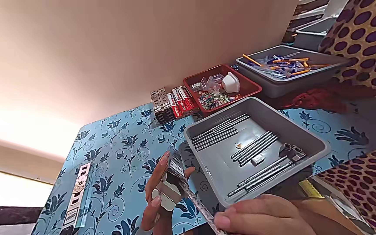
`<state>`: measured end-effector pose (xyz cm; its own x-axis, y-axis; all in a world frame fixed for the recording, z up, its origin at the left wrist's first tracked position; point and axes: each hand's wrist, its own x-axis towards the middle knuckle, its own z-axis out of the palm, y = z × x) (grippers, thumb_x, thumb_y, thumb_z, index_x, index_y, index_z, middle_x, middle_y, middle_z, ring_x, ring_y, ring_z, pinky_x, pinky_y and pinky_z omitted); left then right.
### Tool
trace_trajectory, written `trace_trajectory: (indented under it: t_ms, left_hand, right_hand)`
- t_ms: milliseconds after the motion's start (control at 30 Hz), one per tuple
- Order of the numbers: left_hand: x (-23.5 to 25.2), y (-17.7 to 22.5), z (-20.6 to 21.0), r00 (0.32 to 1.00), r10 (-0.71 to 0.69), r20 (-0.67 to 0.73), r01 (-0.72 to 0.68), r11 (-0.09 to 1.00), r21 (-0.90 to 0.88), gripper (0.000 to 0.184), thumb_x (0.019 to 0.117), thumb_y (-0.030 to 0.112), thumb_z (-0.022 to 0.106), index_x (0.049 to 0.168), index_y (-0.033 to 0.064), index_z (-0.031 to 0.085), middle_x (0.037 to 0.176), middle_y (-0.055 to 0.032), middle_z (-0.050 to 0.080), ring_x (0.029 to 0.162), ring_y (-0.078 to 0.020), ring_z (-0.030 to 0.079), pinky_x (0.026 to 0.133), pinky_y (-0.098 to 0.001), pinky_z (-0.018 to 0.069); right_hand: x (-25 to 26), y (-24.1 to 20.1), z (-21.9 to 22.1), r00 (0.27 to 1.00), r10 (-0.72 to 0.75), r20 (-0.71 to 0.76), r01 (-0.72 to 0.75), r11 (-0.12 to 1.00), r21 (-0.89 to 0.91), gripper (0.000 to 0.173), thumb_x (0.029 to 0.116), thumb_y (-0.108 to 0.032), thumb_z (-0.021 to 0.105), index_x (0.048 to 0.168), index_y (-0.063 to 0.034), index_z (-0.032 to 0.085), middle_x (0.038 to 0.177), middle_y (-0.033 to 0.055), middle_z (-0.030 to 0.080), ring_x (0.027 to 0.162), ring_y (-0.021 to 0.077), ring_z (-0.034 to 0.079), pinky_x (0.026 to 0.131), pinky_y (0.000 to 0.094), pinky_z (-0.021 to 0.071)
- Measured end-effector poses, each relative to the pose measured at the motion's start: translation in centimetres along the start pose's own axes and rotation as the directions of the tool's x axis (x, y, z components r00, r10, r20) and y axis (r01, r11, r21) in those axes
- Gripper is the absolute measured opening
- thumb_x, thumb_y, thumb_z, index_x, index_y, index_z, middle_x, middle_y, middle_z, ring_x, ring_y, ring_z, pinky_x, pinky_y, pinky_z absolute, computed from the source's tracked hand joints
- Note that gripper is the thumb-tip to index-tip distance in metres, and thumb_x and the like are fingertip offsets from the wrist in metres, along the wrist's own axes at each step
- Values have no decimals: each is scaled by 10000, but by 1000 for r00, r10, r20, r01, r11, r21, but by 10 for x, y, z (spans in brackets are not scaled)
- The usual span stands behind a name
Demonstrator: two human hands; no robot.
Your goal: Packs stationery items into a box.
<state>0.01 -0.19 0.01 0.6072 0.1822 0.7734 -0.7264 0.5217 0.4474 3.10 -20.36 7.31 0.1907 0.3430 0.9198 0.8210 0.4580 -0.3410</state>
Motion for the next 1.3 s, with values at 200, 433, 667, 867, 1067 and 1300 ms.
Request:
trace_trajectory:
  t_ms: [200, 433, 667, 867, 1067, 1300]
  left_hand:
    - [-4, -1, 0, 999, 44, 27, -46, 993, 110, 390, 1022, 312, 542, 1357, 155, 665, 1532, -65, 511, 1434, -247, 462, 1120, -413, 458]
    - [-6, -7, -9, 977, 166, 134, -213, 779, 590, 364, 1080, 372, 427, 1382, 315, 621, 1523, 75, 531, 1480, -159, 397, 1211, -354, 327]
    - [-4, -5, 2, 979, 185, 85, -203, 859, 470, 336, 1071, 318, 447, 1315, 318, 679, 1519, 53, 531, 1459, -196, 433, 1168, -380, 402]
    - [-2, -11, -8, 973, 204, 112, -232, 830, 508, 368, 1064, 313, 483, 1408, 346, 608, 1532, 65, 520, 1414, -157, 492, 1107, -326, 471]
    - [-2, -8, -7, 974, 202, 97, -222, 810, 543, 366, 1053, 244, 529, 1389, 366, 606, 1535, 78, 516, 1407, -135, 498, 1114, -303, 461]
    - [-2, -11, -9, 932, 318, 172, -335, 581, 742, 483, 997, 100, 632, 1378, 394, 586, 1518, 105, 531, 1412, -139, 495, 1151, -323, 435]
  right_hand:
    - [3, 18, 13, 995, -91, 43, 95, 990, -107, 488, 1083, -398, 456, 1178, 43, 644, 1101, 123, 730, 1094, 145, 673, 1006, 213, 486]
    - [-2, 43, 30, 984, -176, -32, 156, 929, -335, 209, 1018, -80, 596, 1225, -80, 625, 1120, 107, 642, 1029, 149, 672, 922, 255, 554]
    - [7, 41, -2, 992, -123, 0, 113, 909, -401, 129, 1038, -162, 559, 1108, -106, 652, 992, 57, 664, 908, 133, 654, 821, 233, 542]
    - [31, 137, -38, 631, 503, 591, -19, 771, -636, 160, 972, -84, 626, 1065, -9, 732, 866, 155, 686, 801, 318, 695, 654, 466, 536]
    - [6, 193, -39, 115, 775, 621, 13, 624, -782, 205, 993, -5, 583, 1153, 106, 646, 1133, 278, 650, 1057, 449, 650, 875, 586, 502]
    - [9, 180, -39, 86, 707, 702, 183, 682, -708, 116, 955, 13, 608, 1007, 88, 680, 942, 237, 679, 917, 415, 673, 778, 557, 502]
